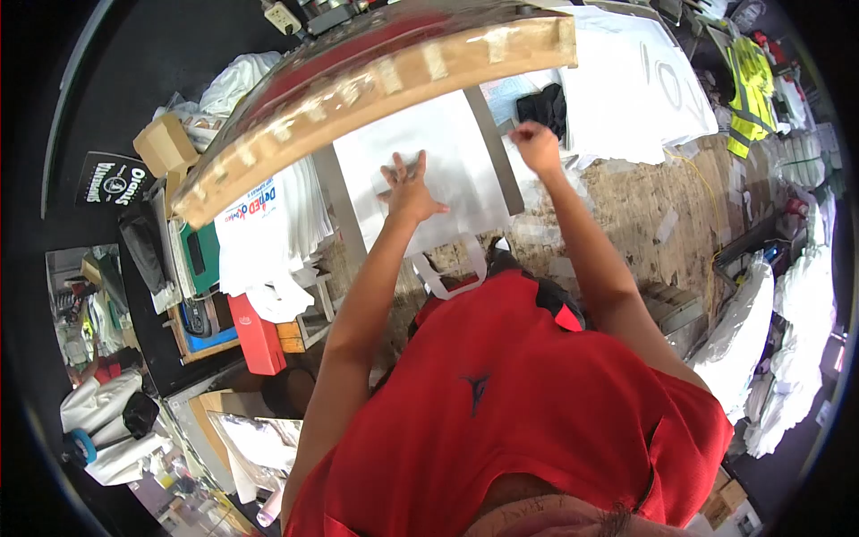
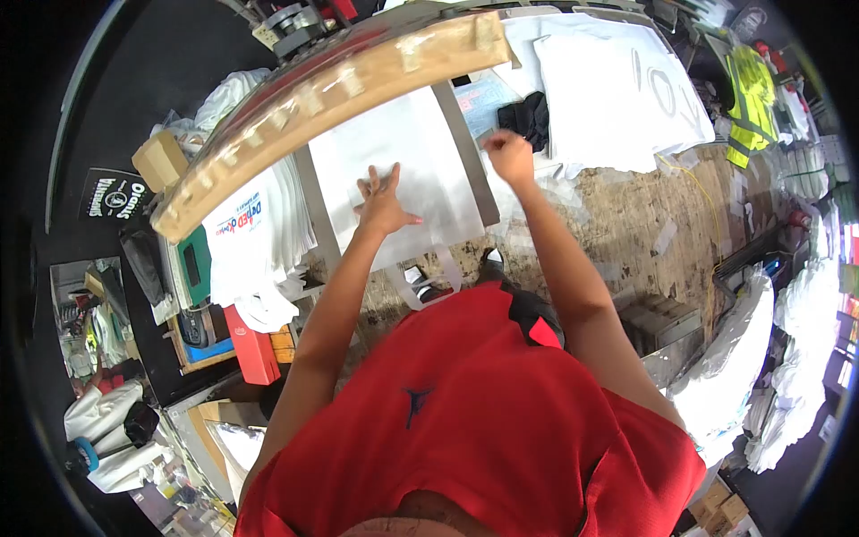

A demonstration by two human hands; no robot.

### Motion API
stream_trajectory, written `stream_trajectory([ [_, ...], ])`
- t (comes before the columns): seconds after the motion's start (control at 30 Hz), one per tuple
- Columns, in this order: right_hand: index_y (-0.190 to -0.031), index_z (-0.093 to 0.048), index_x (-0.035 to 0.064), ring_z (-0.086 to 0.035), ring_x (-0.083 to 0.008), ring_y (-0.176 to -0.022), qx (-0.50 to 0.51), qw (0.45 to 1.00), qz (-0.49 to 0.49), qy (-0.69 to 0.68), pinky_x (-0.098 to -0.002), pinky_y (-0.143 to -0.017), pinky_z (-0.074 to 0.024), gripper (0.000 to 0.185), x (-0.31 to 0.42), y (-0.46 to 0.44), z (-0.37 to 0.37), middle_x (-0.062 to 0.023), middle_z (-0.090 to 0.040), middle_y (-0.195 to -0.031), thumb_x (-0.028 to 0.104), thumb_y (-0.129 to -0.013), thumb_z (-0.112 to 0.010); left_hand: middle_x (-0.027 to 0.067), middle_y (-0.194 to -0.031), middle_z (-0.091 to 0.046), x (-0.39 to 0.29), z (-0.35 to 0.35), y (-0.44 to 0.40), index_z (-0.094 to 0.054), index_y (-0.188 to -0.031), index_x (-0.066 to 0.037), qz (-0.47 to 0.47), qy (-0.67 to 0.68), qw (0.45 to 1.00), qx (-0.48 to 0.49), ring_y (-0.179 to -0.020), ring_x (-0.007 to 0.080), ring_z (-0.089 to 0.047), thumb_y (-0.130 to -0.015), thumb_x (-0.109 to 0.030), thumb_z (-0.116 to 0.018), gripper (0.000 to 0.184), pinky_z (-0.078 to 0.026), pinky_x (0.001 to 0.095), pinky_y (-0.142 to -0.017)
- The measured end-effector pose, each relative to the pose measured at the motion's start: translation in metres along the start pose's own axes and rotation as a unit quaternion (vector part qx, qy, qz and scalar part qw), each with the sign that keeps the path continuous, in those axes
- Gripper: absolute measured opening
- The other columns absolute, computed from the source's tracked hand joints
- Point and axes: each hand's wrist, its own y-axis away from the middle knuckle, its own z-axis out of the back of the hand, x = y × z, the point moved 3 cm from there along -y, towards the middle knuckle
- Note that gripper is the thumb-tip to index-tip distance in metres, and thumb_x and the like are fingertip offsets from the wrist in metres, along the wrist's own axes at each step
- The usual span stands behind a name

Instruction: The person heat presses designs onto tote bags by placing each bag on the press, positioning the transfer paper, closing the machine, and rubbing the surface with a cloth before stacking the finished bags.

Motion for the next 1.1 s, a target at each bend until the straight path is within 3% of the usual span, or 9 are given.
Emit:
stream_trajectory([
  [0.1,-0.1,-0.072,0.0047,-0.072,-0.0228,-0.08,0.042,0.998,0.024,0.046,-0.0348,-0.072,-0.0567,0.027,-0.043,-0.078,-0.016,-0.012,-0.074,-0.09,0.026,-0.084,-0.074,0.0183,-0.165,0.01,-0.004,0.007,-0.002,-0.007,-0.159,-0.038,0.012,0.007,1.0,-0.002,-0.148,0.0527,0.003,-0.049,-0.046,-0.096,0.141,-0.024,0.0811,-0.103],
  [0.23,-0.091,-0.073,0.0064,-0.07,-0.0352,-0.088,-0.077,0.984,0.104,0.126,-0.04,-0.083,-0.0555,0.021,-0.096,-0.143,-0.046,-0.0181,-0.072,-0.09,0.022,-0.077,-0.075,0.0214,-0.165,0.006,-0.007,0.01,-0.008,-0.012,-0.158,-0.038,0.006,0.017,1.0,-0.018,-0.147,0.0562,-0.001,-0.044,-0.043,-0.098,0.143,-0.028,0.085,-0.095],
  [0.27,-0.102,-0.07,0.0039,-0.067,-0.0355,-0.102,0.023,0.993,-0.019,0.114,-0.0399,-0.091,-0.0535,0.042,-0.115,-0.167,-0.064,-0.0211,-0.07,-0.106,0.03,-0.073,-0.082,0.0216,-0.165,-0.004,-0.01,0.014,-0.007,-0.013,-0.159,-0.034,0.015,0.004,1.0,-0.011,-0.147,0.0552,-0.005,-0.042,-0.042,-0.098,0.145,-0.03,0.0767,-0.104],
  [0.3,-0.102,-0.07,0.0039,-0.067,-0.0355,-0.102,0.025,0.993,-0.024,0.109,-0.0399,-0.091,-0.0535,0.042,-0.115,-0.172,-0.067,-0.0211,-0.07,-0.106,0.03,-0.073,-0.082,0.0216,-0.165,-0.004,-0.007,0.011,-0.009,-0.013,-0.159,-0.034,0.017,-0.002,1.0,-0.007,-0.147,0.0552,-0.005,-0.042,-0.042,-0.098,0.145,-0.03,0.0767,-0.104],
  [0.4,-0.12,-0.059,-0.003,-0.054,-0.037,-0.124,0.043,0.979,-0.137,0.147,-0.0426,-0.102,-0.0486,0.081,-0.123,-0.186,-0.079,-0.0233,-0.057,-0.13,0.047,-0.064,-0.09,0.0204,-0.16,-0.026,-0.011,0.009,-0.011,-0.013,-0.16,-0.025,-0.09,-0.023,0.994,-0.057,-0.148,0.0475,-0.016,-0.041,-0.039,-0.098,0.147,-0.034,0.0492,-0.116],
  [0.73,-0.117,-0.061,-0.0042,-0.053,-0.0387,-0.121,-0.027,0.971,-0.165,0.168,-0.0427,-0.101,-0.0491,0.072,-0.102,-0.173,-0.08,-0.0224,-0.056,-0.128,0.038,-0.066,-0.089,0.0148,-0.15,-0.046,-0.021,0.018,-0.006,-0.025,-0.157,-0.024,-0.064,-0.01,0.996,-0.054,-0.141,0.0349,-0.04,-0.042,-0.045,-0.096,0.136,-0.044,0.0435,-0.109],
  [0.9,-0.11,-0.068,0.0098,-0.07,-0.0351,-0.097,-0.056,0.987,-0.101,0.113,-0.045,-0.087,-0.0548,0.042,-0.112,-0.184,-0.088,-0.0205,-0.072,-0.099,0.033,-0.075,-0.073,0.0125,-0.152,-0.044,-0.025,0.03,0.002,-0.037,-0.152,-0.017,0.025,-0.018,0.999,0.043,-0.142,0.0323,-0.04,-0.043,-0.051,-0.094,0.128,-0.045,0.038,-0.107],
  [0.97,-0.111,-0.069,0.0123,-0.071,-0.0333,-0.094,-0.054,0.987,-0.071,0.135,-0.0417,-0.082,-0.0562,0.038,-0.072,-0.174,-0.055,-0.0183,-0.073,-0.097,0.032,-0.078,-0.071,0.0139,-0.16,-0.031,-0.018,0.025,0.002,-0.032,-0.155,-0.021,-0.047,-0.036,0.995,-0.077,-0.146,0.039,-0.03,-0.041,-0.053,-0.094,0.134,-0.042,0.0486,-0.109],
  [1.1,-0.102,-0.074,0.0076,-0.072,-0.0305,-0.082,0.053,0.989,-0.016,-0.138,-0.0381,-0.073,-0.0564,0.028,-0.08,-0.158,-0.02,-0.0152,-0.074,-0.088,0.027,-0.082,-0.07,0.0154,-0.165,-0.016,-0.001,0.017,-0.002,-0.023,-0.158,-0.027,0.01,-0.065,0.995,-0.072,-0.149,0.0471,-0.016,-0.041,-0.057,-0.093,0.14,-0.033,0.0643,-0.11],
])
